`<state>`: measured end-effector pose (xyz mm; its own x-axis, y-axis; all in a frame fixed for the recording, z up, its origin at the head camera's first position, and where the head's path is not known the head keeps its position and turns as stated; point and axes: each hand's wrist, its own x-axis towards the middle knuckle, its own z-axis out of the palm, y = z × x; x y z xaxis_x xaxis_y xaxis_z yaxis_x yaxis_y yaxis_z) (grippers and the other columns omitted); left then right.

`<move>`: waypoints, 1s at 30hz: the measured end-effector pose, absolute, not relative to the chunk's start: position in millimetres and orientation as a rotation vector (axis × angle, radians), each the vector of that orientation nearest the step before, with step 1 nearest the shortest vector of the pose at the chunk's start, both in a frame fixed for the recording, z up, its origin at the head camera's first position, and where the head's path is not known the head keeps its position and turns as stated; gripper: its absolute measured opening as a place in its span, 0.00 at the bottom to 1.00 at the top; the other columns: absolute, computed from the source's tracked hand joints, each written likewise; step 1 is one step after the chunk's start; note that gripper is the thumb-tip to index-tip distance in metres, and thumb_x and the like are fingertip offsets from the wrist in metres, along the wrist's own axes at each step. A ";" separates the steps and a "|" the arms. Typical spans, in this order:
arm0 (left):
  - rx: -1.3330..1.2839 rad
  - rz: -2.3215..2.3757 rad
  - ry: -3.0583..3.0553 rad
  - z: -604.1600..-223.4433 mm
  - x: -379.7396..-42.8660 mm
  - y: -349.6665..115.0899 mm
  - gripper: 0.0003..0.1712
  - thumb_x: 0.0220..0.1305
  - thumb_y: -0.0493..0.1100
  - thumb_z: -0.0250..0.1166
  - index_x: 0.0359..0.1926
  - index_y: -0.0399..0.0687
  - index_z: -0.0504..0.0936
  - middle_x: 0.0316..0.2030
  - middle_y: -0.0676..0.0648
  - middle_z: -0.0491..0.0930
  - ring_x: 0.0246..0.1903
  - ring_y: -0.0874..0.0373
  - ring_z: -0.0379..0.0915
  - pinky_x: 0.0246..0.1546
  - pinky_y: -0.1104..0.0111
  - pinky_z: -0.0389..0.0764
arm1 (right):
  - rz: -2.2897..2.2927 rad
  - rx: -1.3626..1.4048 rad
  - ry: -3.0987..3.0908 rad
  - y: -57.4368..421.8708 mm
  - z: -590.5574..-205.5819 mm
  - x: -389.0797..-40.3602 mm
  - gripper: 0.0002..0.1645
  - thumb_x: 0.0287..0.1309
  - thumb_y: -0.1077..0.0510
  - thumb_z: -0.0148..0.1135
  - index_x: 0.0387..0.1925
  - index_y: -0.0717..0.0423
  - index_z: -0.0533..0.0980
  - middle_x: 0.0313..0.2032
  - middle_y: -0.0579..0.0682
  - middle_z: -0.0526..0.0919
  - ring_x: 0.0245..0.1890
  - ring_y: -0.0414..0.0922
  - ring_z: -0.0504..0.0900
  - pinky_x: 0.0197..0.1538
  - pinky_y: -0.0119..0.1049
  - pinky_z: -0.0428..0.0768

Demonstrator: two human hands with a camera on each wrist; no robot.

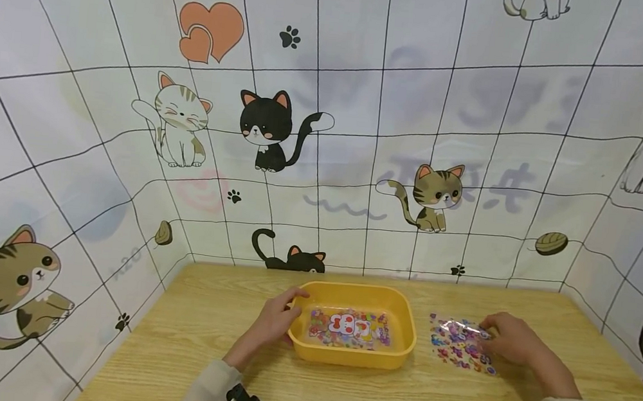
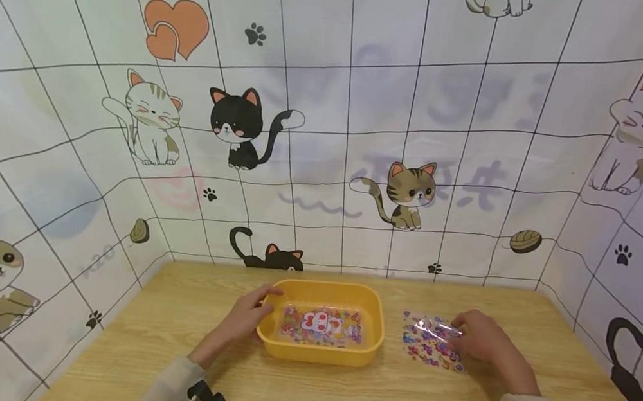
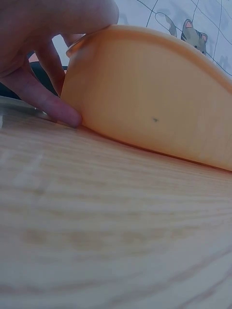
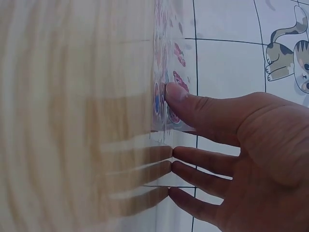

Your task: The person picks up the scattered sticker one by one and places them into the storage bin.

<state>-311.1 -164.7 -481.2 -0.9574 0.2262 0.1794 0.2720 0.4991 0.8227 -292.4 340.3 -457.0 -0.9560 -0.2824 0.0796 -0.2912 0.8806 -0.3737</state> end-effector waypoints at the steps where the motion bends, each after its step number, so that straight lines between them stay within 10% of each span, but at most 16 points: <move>1: -0.445 -1.486 -2.679 -481.2 -311.0 -164.7 0.19 0.71 0.39 0.55 0.60 0.50 0.80 0.65 0.35 0.76 0.52 0.41 0.80 0.21 0.63 0.86 | 0.606 0.458 -3.027 339.9 -457.2 -292.9 0.17 0.56 0.57 0.74 0.41 0.67 0.82 0.42 0.64 0.85 0.44 0.64 0.82 0.47 0.60 0.81; 6: -0.444 -1.476 -2.684 -480.6 -310.6 -164.8 0.19 0.72 0.39 0.55 0.60 0.50 0.80 0.66 0.36 0.77 0.52 0.40 0.80 0.23 0.62 0.86 | 0.606 0.433 -3.035 336.5 -456.7 -293.2 0.10 0.56 0.59 0.73 0.34 0.60 0.81 0.34 0.52 0.82 0.33 0.47 0.72 0.36 0.43 0.72; 16: -0.449 -1.483 -2.694 -479.2 -309.7 -164.5 0.19 0.73 0.39 0.54 0.61 0.50 0.79 0.66 0.35 0.76 0.50 0.43 0.80 0.21 0.62 0.86 | 0.689 0.336 -3.054 328.0 -452.6 -286.6 0.16 0.56 0.60 0.72 0.31 0.61 0.70 0.28 0.51 0.74 0.28 0.46 0.69 0.32 0.40 0.68; 25: -0.440 -1.508 -2.699 -479.6 -309.6 -164.0 0.20 0.72 0.39 0.54 0.61 0.50 0.79 0.66 0.34 0.75 0.49 0.43 0.81 0.19 0.61 0.85 | 0.940 0.259 -3.003 326.8 -457.1 -285.0 0.48 0.55 0.66 0.67 0.67 0.79 0.48 0.26 0.52 0.76 0.23 0.45 0.69 0.28 0.37 0.68; 30: -0.426 -1.508 -2.699 -479.2 -309.5 -163.7 0.20 0.72 0.39 0.54 0.61 0.51 0.80 0.67 0.34 0.75 0.49 0.43 0.80 0.19 0.61 0.85 | 0.913 0.312 -3.029 328.2 -458.6 -286.8 0.28 0.57 0.67 0.65 0.52 0.70 0.60 0.27 0.51 0.74 0.25 0.45 0.69 0.30 0.37 0.67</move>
